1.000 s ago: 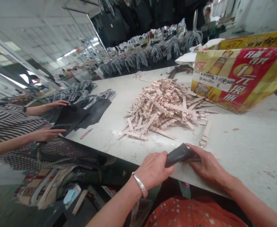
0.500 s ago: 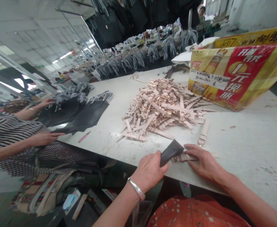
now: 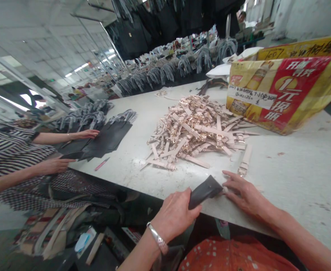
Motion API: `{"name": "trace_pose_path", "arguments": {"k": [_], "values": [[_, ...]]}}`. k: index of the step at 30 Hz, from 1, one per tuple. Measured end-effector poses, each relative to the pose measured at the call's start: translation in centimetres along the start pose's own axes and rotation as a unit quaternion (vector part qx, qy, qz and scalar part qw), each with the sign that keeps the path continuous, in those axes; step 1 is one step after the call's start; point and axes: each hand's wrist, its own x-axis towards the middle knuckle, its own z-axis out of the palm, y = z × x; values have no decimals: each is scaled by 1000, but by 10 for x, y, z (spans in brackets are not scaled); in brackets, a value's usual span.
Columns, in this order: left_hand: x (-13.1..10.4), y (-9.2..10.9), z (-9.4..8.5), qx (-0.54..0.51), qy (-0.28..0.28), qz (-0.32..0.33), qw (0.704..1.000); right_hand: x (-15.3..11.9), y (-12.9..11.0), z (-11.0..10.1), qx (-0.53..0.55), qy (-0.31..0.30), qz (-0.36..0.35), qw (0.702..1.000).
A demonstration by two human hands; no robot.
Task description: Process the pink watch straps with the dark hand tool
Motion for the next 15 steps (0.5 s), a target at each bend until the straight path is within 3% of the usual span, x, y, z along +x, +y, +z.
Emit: {"name": "trace_pose_path", "arguments": {"k": [6,11,15], "values": [[5,-10,-7,-25,20,-20,999,2,-5,-2,-22,-7,26,999],[-8,-15,-12,-30,14,-21,999,-11,-14,3,-82,32,-16,996],[-18,-11,-10,-24,-13,-13,1000,-25,-17,7,-16,46,-59,997]]}}
